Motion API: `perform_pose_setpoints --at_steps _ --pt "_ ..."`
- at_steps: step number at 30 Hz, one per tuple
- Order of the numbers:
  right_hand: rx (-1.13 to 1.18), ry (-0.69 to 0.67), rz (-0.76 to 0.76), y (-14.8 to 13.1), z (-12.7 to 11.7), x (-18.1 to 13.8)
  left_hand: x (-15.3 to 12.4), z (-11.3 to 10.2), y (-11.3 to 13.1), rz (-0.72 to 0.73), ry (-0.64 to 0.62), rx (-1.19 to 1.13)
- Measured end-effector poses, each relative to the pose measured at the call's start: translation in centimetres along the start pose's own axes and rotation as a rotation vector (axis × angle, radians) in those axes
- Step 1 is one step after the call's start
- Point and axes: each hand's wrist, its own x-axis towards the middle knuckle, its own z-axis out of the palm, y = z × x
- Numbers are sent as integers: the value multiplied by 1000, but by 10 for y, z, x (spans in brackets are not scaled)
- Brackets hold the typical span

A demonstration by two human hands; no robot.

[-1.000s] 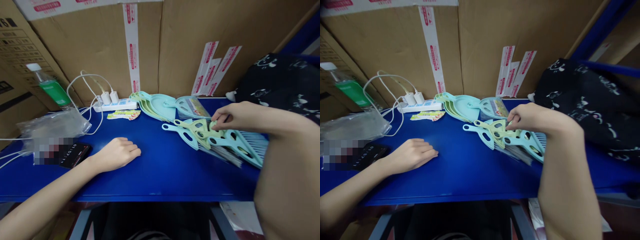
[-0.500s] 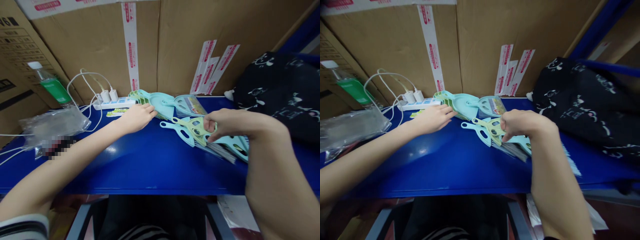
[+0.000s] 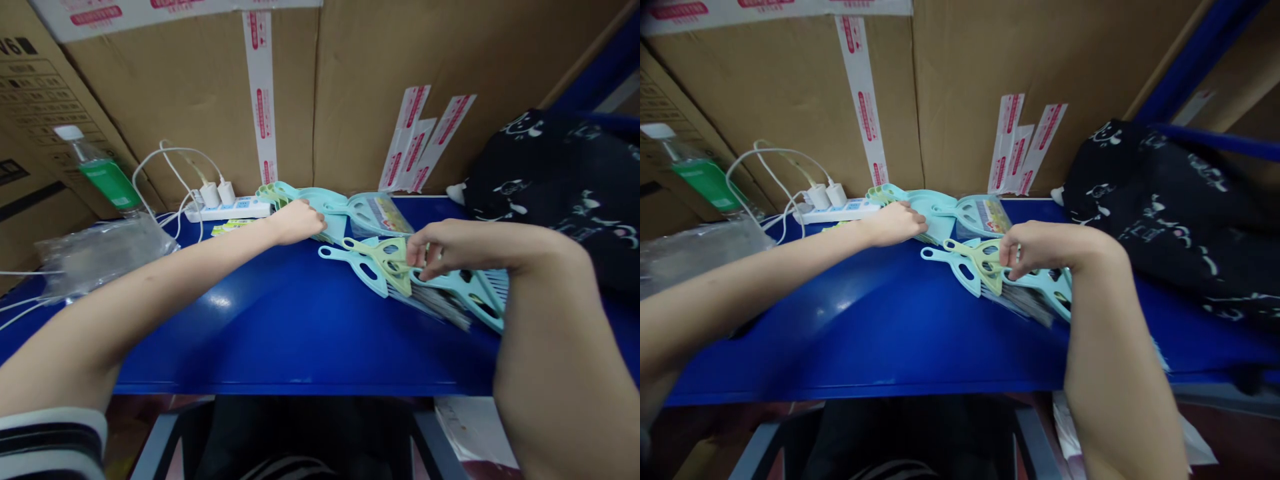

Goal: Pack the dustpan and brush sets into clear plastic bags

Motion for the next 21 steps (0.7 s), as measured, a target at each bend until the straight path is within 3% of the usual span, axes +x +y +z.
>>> perform_pose_setpoints --at_steps 4,10,17,21 --pt "-48 30 56 -3 3 2 0 -6 -2 31 -41 21" --pt "-59 39 29 -3 8 8 -14 -12 -5 13 25 60" --pt "-122 204 -21 -7 5 9 -63 -12 6 -52 146 161" --pt "-86 338 -189 -7 4 11 -96 -12 23 -52 292 158"
